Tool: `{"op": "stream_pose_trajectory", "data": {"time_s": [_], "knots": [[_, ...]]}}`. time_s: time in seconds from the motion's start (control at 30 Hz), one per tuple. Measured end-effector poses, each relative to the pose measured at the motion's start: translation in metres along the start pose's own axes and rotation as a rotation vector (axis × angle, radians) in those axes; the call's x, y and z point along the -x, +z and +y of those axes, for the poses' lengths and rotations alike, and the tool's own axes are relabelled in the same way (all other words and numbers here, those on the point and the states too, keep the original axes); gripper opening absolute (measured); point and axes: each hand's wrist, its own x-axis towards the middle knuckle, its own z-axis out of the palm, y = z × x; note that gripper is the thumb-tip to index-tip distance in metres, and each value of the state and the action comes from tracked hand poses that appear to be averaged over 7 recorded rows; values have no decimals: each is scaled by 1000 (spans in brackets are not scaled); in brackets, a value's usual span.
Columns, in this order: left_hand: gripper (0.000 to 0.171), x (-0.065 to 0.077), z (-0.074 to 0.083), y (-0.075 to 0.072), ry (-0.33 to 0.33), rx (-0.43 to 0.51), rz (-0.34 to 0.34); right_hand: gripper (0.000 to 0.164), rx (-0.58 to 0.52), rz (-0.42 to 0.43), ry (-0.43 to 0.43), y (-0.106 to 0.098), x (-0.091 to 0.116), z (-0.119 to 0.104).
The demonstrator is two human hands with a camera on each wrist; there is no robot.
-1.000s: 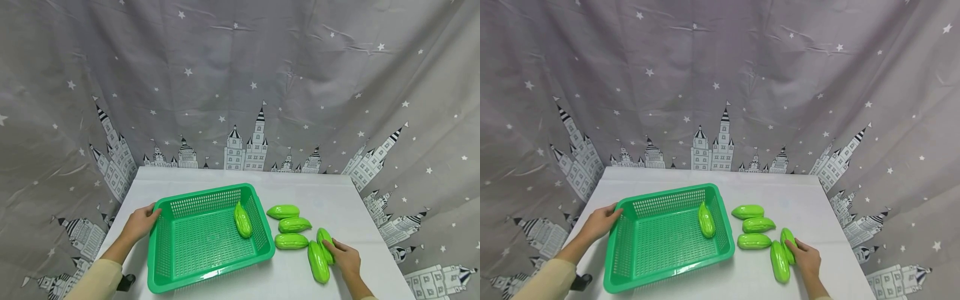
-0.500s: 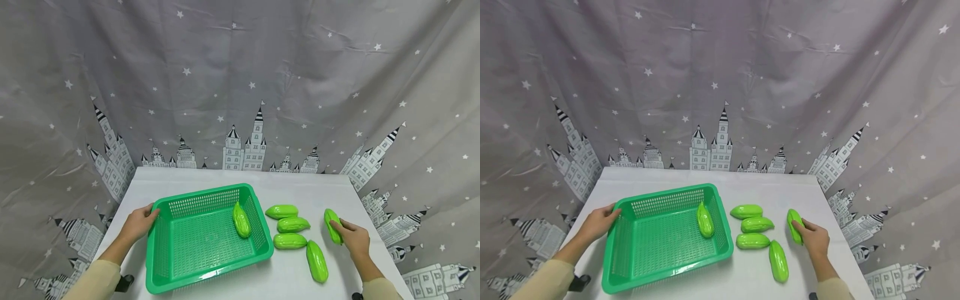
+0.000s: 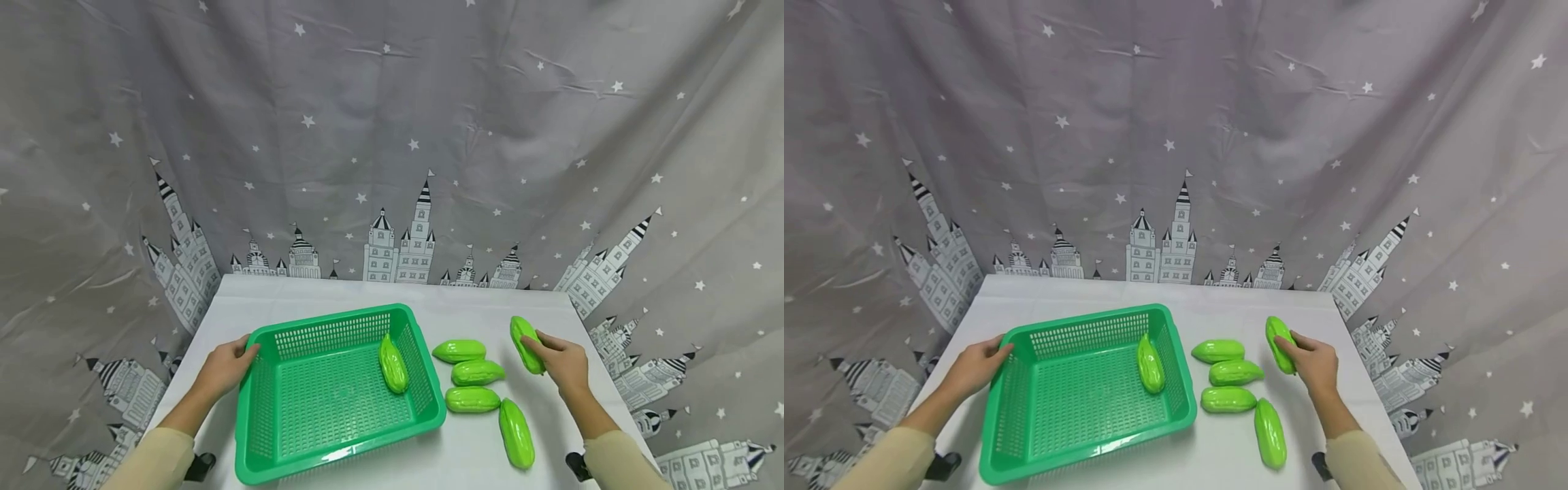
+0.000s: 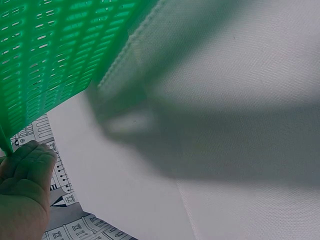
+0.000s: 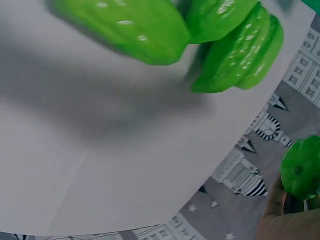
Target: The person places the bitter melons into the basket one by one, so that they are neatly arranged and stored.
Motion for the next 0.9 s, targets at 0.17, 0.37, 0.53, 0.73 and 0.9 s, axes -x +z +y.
{"op": "stream_pose_trajectory", "data": {"time_s": [0.17, 0.37, 0.53, 0.73, 0.9], "knots": [[68, 4, 0, -1, 0, 2, 0, 68, -14, -36, -68, 20, -5, -29], [69, 6, 2, -4, -1, 0, 6, 63, -23, -87, -138, 49, -8, -62], [67, 4, 2, -5, -4, -8, 14, 60, -32, -122, -167, 71, -6, -87], [67, 4, 3, -6, 0, -9, 14, 56, -48, -180, -199, 98, -1, -115], [64, 5, 5, -3, 15, -6, 12, 53, -8, -223, -223, 125, 6, -131]]}}
